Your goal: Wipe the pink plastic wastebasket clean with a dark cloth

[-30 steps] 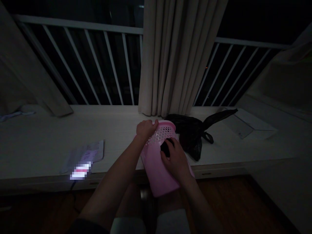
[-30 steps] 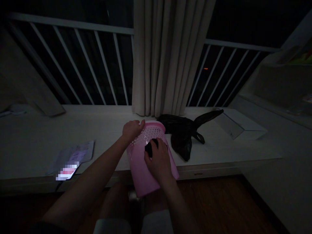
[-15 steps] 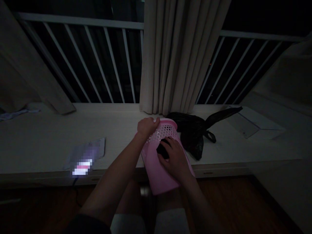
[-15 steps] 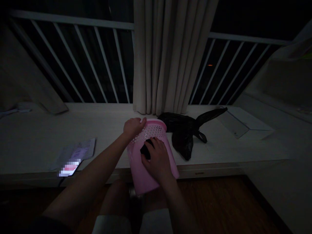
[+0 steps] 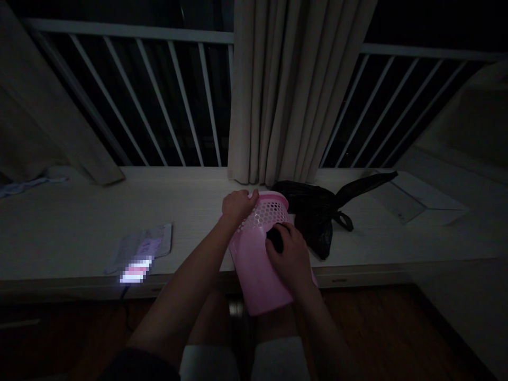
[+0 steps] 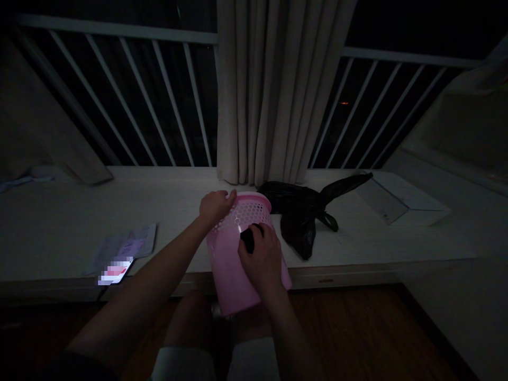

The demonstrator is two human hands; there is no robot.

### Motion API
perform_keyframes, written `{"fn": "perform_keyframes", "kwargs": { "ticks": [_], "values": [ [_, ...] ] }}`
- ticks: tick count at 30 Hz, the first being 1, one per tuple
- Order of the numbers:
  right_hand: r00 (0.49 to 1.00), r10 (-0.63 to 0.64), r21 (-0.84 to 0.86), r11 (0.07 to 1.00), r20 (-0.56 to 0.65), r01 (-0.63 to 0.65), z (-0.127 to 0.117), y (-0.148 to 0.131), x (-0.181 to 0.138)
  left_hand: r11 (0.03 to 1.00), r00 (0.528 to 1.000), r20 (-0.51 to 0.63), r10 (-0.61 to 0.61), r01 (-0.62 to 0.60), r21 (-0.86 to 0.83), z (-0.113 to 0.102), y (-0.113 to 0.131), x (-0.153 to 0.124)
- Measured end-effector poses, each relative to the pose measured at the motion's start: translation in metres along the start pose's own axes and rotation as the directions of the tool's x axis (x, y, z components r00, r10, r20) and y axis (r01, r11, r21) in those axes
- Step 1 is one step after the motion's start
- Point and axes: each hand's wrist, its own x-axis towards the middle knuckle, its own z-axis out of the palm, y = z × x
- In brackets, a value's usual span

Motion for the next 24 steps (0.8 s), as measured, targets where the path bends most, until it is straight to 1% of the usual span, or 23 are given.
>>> {"fn": "perform_keyframes", "kwargs": {
  "ticks": [8,12,15,18,24],
  "values": [
    [0.999,-0.039,0.011,0.999,0.024,0.038,-0.0018,0.0014,0.0005,1.000,1.000,-0.020,0.015,-0.015,0.007,0.0002,0.0010,0.0001],
    [0.996,-0.089,0.003,0.996,0.025,0.089,-0.0013,0.0021,0.0000,1.000,1.000,-0.006,-0.002,0.002,0.008,-0.0007,0.0018,-0.0004],
    [0.990,-0.141,0.003,0.990,0.025,0.141,-0.0006,0.0024,-0.0006,1.000,1.000,-0.017,-0.015,0.016,0.015,0.0000,0.0015,-0.0001],
    [0.982,-0.186,0.005,0.983,0.030,0.186,-0.0004,0.0026,-0.0008,1.000,1.000,-0.020,-0.006,0.007,0.020,0.0010,0.0013,0.0007],
    [0.975,-0.212,-0.008,0.977,0.061,0.213,-0.0018,0.0022,0.0000,1.000,1.000,0.008,0.012,-0.012,0.019,-0.0004,0.0027,0.0013]
  ]
}}
